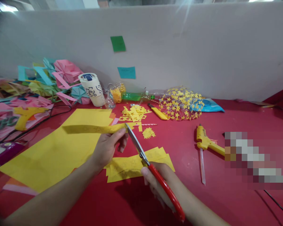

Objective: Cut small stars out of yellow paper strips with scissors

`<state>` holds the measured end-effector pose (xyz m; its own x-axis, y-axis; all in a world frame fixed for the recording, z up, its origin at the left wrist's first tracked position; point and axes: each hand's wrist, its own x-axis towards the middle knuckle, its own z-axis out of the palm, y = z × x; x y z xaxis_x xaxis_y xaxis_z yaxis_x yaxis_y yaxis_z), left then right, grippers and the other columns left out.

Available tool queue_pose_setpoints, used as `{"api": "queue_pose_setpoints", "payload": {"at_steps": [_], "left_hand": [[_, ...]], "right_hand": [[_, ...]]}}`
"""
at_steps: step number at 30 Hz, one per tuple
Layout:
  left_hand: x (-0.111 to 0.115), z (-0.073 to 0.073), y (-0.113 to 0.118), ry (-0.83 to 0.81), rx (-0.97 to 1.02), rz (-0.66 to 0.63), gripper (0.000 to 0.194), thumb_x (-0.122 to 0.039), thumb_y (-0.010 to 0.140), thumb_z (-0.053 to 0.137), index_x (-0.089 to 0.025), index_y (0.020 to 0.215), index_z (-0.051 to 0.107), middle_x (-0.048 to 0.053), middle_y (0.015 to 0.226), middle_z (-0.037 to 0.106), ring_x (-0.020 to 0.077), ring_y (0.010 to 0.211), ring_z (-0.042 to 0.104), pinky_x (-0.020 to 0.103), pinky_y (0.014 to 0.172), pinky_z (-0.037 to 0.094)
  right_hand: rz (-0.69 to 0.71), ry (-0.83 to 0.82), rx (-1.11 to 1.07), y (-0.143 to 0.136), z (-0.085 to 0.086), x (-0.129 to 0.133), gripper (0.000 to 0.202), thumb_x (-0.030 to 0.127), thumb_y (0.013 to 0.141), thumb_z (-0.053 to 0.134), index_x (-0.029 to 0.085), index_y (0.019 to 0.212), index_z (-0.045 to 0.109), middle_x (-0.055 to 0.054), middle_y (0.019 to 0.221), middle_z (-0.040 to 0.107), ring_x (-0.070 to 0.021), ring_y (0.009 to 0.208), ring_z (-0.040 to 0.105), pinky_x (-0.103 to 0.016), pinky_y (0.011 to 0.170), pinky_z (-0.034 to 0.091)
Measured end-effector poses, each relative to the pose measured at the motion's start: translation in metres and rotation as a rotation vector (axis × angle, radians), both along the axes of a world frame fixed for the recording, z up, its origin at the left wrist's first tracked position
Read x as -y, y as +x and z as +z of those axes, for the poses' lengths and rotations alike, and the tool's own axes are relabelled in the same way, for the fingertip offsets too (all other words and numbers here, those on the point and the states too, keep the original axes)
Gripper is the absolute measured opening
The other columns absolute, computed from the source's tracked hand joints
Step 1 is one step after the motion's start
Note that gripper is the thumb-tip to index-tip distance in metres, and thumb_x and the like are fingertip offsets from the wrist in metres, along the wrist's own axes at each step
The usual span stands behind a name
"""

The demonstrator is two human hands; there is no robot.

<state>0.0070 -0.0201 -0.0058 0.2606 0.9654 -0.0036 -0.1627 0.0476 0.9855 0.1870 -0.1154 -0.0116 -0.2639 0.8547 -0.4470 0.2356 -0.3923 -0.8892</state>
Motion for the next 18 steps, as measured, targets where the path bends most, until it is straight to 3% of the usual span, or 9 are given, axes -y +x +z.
{"api": "queue_pose_setpoints", "payload": {"at_steps": [10,18], "left_hand": [[-0.0016,-0.0024,0.0006,-0.058,0.086,-0.029,0.031,-0.041,0.082,0.060,-0.015,0.065,0.061,-0.003,0.051,0.055,0.0055,0.041,0.048,0.017,0.038,0.037],[-0.0022,-0.0017,-0.0009,-0.086,0.148,-0.060,0.028,-0.038,0.082,0.061,-0.015,0.066,0.062,-0.003,0.051,0.056,0.0056,0.041,0.048,0.017,0.038,0.036]], "right_hand": [[-0.009,0.003,0.056,-0.0018,0.0072,0.0000,0.063,0.082,0.073,0.040,0.020,0.066,0.044,0.010,0.040,0.036,-0.0038,0.032,0.033,-0.014,0.033,0.031],[-0.026,0.009,0.067,-0.0023,0.0067,-0.0026,0.047,0.062,0.084,0.047,0.021,0.062,0.041,0.009,0.038,0.035,-0.0046,0.030,0.031,-0.014,0.027,0.028]]}}
